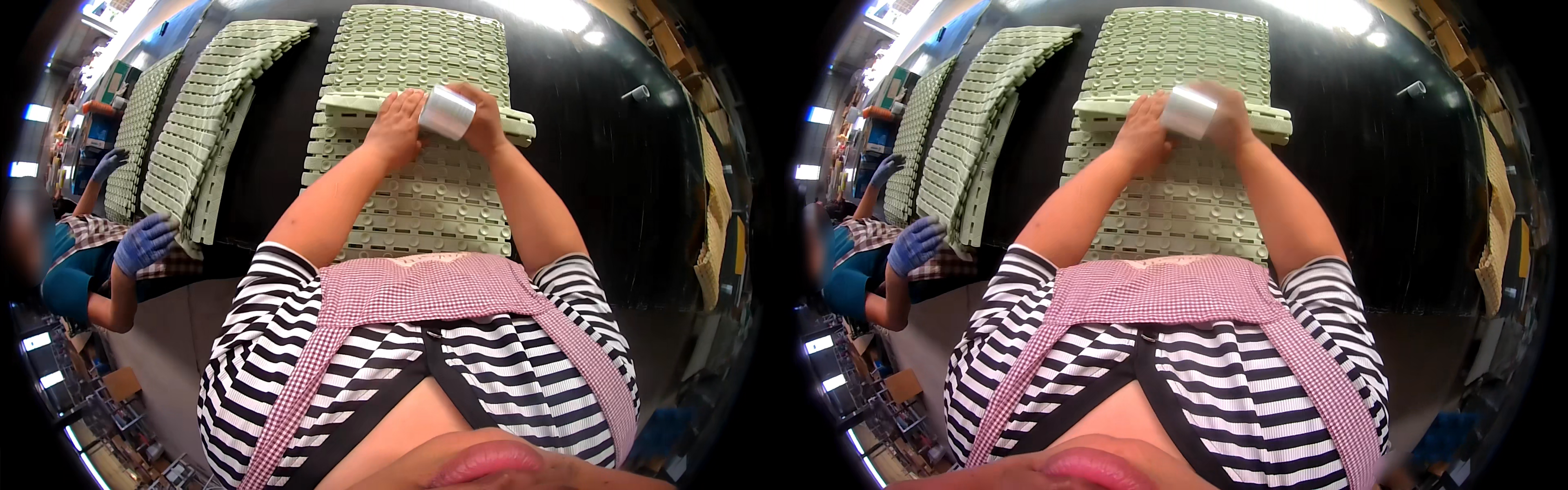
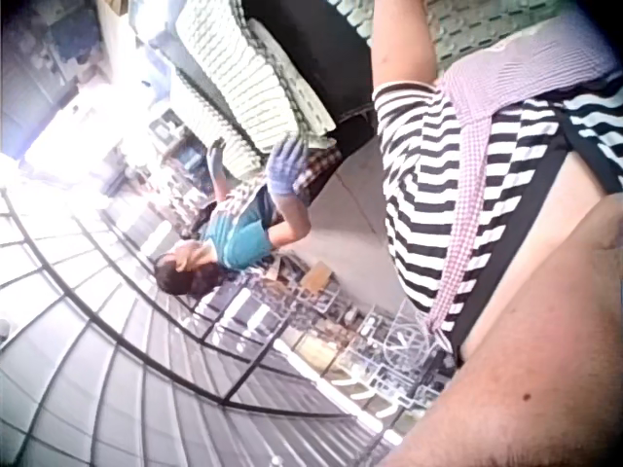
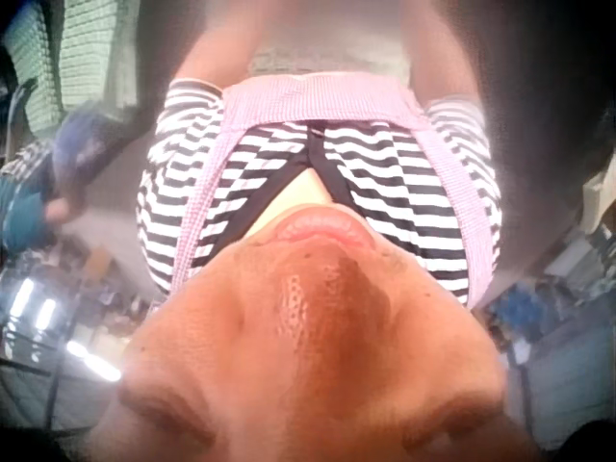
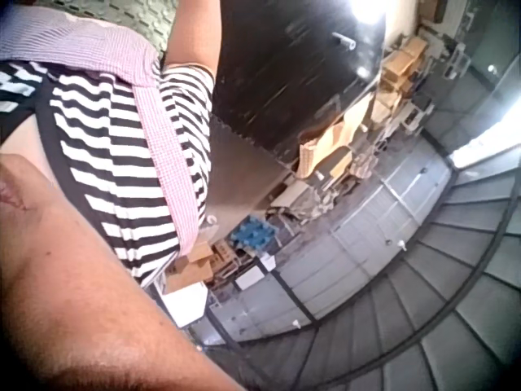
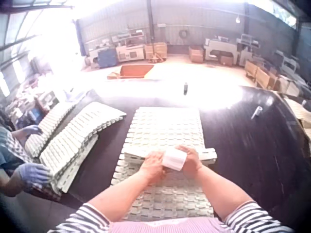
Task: The person takes textured rubber mats from a box, places them on a work table, rolls them by hand, and secures them with tape.
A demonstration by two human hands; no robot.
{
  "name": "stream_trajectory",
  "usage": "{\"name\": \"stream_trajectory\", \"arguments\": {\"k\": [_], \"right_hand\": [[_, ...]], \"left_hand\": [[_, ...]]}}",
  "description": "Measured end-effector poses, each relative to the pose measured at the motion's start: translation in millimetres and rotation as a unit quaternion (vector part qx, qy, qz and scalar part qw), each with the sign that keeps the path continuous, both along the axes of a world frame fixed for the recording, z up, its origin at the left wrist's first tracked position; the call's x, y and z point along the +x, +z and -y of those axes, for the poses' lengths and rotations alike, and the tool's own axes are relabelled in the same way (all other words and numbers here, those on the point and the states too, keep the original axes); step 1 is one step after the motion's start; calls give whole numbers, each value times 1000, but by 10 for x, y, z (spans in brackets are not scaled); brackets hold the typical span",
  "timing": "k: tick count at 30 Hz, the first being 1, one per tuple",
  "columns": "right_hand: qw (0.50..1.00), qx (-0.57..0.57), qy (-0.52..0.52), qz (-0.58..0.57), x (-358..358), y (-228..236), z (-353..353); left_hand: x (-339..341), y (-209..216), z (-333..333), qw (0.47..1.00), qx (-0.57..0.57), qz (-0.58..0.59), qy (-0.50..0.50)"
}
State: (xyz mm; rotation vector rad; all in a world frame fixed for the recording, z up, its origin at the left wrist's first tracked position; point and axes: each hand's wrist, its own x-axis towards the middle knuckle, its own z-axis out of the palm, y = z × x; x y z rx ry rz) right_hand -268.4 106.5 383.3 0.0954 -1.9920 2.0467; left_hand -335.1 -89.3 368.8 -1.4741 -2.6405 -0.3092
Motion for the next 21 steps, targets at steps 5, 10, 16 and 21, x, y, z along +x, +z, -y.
{"name": "stream_trajectory", "arguments": {"k": [5, 10, 16, 21], "right_hand": [[934, 311, -64, -167, 121, -292, 152], [998, 57, -12, -24, -13, -578, -9], [998, 18, -52, 9, 96, -539, 139], [992, -70, -5, 106, 1093, -106, 282]], "left_hand": [[-493, 110, -275, 1000, 8, -3, -6], [-676, -67, -567, 999, -5, 16, -40], [-701, -27, -521, 994, -63, 83, -15], [-820, 142, -514, 990, -86, 112, 0]]}}
